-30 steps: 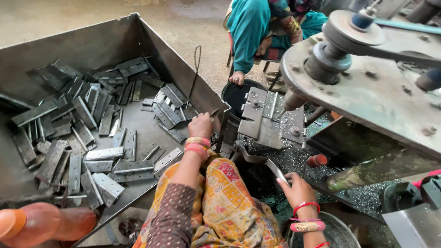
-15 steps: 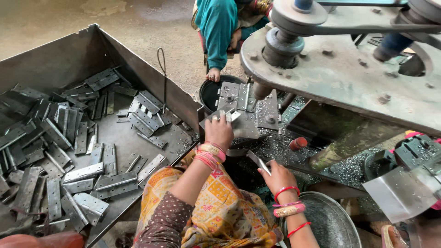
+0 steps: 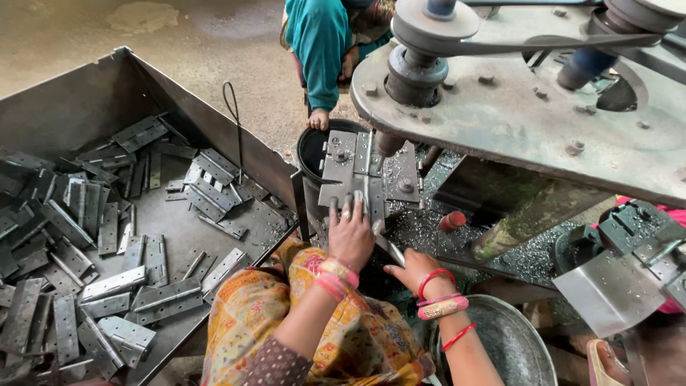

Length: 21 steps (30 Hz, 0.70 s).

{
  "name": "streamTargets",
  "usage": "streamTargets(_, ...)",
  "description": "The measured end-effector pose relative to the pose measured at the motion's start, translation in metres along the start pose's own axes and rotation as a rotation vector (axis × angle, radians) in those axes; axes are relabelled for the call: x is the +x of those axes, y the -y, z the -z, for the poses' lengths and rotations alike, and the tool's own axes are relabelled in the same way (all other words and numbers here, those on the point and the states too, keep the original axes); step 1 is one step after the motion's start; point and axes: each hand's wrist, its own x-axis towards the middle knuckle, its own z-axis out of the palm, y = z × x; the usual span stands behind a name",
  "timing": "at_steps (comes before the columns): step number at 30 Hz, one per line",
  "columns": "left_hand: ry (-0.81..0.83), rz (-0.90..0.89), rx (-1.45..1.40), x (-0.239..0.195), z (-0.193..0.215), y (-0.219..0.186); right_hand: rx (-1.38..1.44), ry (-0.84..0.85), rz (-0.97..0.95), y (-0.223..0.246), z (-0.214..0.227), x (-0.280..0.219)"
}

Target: The person picks up metal plates from a bin, places them individually into a machine jig, drills holes into the plates using a drill press, and then tosses the plates into a pile.

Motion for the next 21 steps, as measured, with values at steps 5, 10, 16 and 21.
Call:
streamTargets(5, 0.026, 0.098, -0.101, 0.034, -0.028, 0.001, -0.003, -0.019, -0.040, -0.008, -0.007, 0.003)
streamTargets(10, 0.045, 0.105, -0.078, 0.037, -0.029, 0.005, 0.044, -0.069, -0.069, -0.024, -0.057, -0.006)
streamTargets(16, 0.117, 0.111, -0.141, 0.026, -0.021, 0.005, 0.109, -0.144, -0.032, -0.045, -0.107, -0.012)
streamTargets(21, 0.029, 0.054, -0.013, 0.019, -0.019, 0.001, 0.073, 0.033, 0.016, -0.029, -0.035, 0.018)
